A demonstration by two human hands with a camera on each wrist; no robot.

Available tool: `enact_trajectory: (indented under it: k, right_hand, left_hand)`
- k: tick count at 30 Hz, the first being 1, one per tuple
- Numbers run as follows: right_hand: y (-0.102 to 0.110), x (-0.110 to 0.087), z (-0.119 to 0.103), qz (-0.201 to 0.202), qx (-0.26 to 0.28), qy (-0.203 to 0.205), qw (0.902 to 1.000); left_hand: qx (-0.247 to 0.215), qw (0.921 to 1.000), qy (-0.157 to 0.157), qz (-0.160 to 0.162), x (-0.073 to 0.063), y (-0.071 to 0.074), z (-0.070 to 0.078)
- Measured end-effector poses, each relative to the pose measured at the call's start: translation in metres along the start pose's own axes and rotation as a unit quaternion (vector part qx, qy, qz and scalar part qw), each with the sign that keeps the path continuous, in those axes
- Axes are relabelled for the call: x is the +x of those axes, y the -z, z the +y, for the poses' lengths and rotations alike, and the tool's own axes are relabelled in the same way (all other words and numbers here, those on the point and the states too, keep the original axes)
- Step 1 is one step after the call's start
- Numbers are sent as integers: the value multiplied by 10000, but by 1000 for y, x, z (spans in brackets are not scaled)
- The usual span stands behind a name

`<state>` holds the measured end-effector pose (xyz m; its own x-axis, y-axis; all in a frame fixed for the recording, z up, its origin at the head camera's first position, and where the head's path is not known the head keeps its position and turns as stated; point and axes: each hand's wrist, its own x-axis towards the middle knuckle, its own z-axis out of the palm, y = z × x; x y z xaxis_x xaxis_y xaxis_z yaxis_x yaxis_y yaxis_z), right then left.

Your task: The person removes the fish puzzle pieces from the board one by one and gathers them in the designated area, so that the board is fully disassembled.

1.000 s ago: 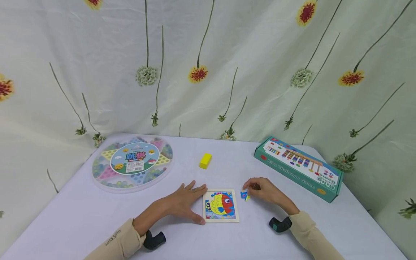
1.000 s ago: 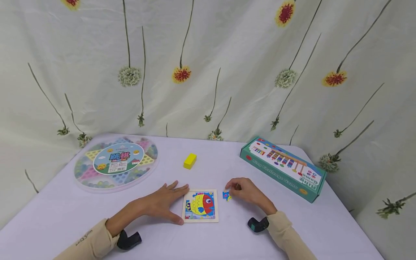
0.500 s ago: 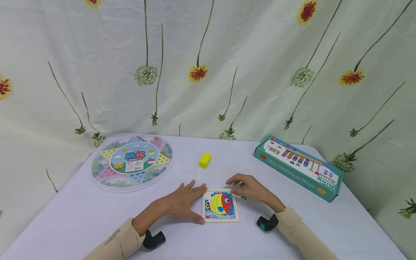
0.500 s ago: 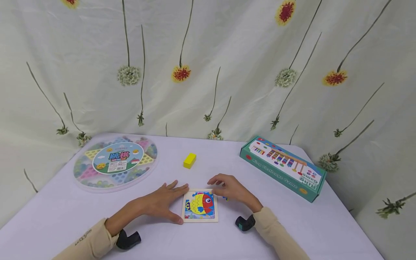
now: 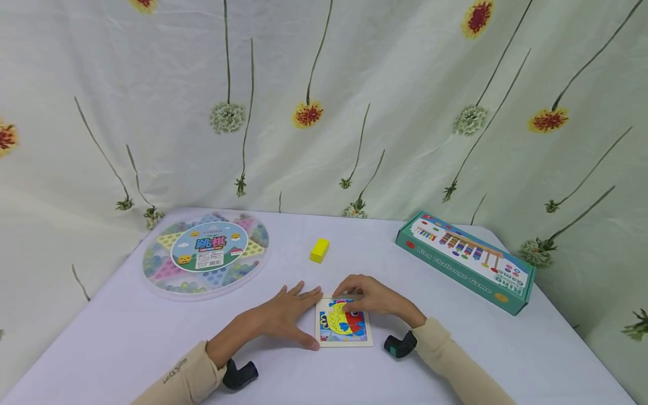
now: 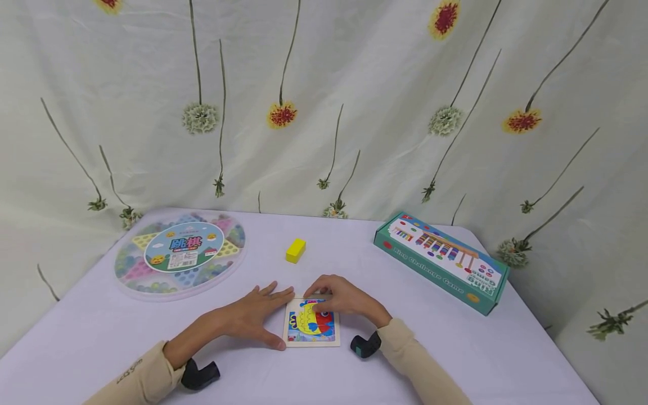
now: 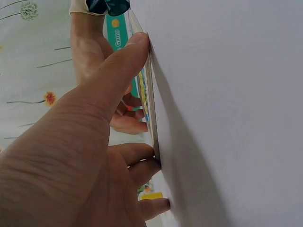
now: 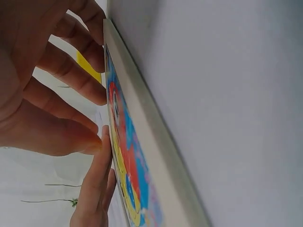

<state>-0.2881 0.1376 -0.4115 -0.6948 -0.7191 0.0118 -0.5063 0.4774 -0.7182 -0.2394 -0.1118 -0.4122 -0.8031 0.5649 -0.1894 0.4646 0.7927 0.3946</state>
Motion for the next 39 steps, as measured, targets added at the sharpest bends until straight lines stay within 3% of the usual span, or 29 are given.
enact_trajectory:
  k: [9, 20, 31, 39]
  right_hand:
    - [-2, 5, 2, -260, -3, -64, 9996]
    - [-5, 6, 1, -270, -164, -147, 9994]
    - [-6, 6, 3, -272, -605, 19, 9978]
    - [-5, 5, 1, -290, -558, -42, 9980]
  left_hand:
    - [10, 10000, 5, -51, 0, 1, 0]
    - [65, 10000, -8, -34, -1, 0, -1]
    - [77, 10000, -13, -19, -1, 1, 1]
    - [36, 10000, -2, -32, 0, 0, 0]
